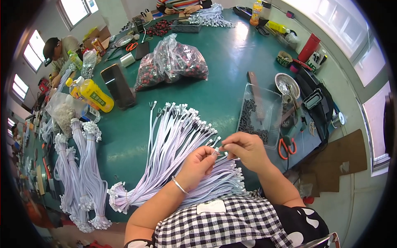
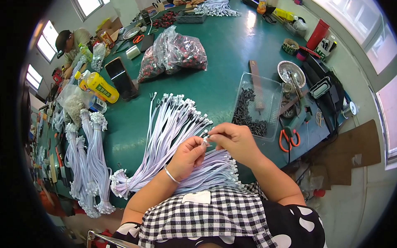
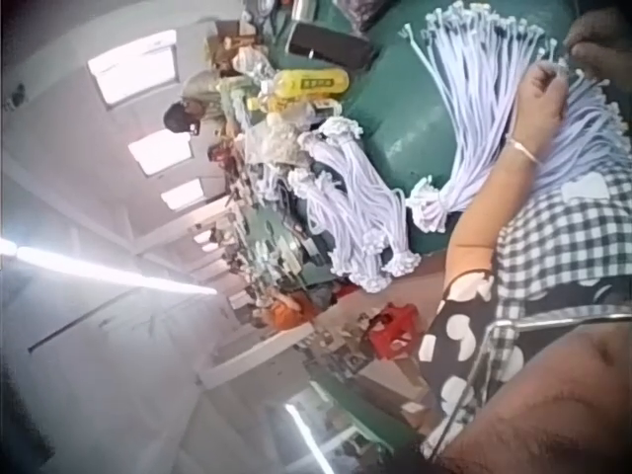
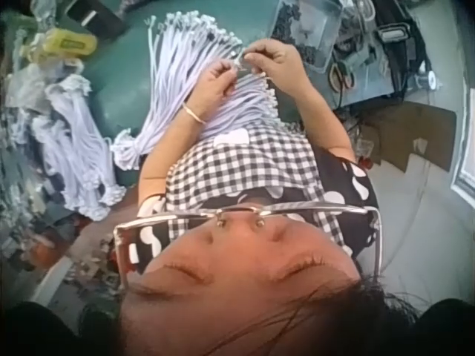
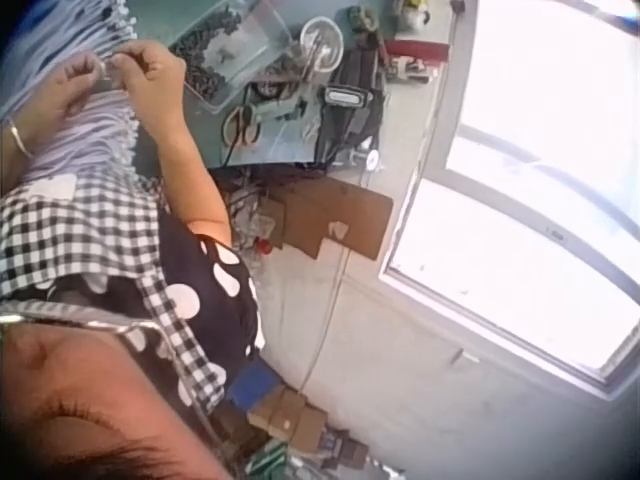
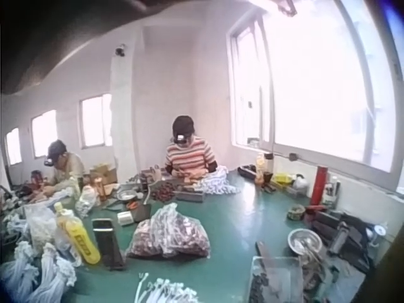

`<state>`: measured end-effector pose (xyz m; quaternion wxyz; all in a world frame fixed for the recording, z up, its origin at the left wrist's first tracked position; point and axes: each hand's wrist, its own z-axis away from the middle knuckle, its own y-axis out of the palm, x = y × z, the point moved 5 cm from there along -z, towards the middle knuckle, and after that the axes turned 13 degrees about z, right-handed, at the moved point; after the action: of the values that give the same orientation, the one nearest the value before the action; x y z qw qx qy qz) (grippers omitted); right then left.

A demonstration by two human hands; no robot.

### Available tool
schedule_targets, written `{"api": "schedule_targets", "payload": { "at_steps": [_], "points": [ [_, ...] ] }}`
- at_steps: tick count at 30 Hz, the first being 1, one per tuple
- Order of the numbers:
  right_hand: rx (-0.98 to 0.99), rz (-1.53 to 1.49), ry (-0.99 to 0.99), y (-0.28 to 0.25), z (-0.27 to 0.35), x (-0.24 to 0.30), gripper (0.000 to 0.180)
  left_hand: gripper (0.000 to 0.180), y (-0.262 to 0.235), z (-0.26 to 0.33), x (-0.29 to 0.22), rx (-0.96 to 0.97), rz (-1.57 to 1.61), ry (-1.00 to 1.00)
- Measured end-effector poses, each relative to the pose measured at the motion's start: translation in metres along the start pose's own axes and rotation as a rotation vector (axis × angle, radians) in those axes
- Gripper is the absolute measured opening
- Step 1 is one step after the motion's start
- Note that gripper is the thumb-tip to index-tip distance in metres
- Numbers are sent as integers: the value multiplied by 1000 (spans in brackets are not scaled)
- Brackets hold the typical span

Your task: The person assembles wire harnesses by attaching plastic connectors to the ends of bundles of wires by hand.

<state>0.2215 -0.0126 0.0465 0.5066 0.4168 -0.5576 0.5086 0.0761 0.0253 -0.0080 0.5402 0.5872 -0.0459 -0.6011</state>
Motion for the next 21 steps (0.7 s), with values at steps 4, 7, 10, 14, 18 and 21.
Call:
{"api": "schedule_targets", "payload": {
  "at_steps": [4,7,10,14,18,21],
  "points": [
    [25,94,45,11,-12,-7,8,9,-2,3,5,-11,-28,-56],
    [-9,38,34,4,-10,-21,9,7,-5,2,1,-34,-16,-35],
    [41,-56,76,-1,-3,-28,7,7,-10,1,-1,-59,1,-14],
    [35,-94,172,3,3,-33,7,12,-15,0,-1,-84,25,8],
    [19,-107,138,8,2,-35,9,14,-15,0,-2,-72,21,9],
    [22,-28,158,11,1,-34,9,14,-17,-1,-1,-71,30,11]
  ]
}}
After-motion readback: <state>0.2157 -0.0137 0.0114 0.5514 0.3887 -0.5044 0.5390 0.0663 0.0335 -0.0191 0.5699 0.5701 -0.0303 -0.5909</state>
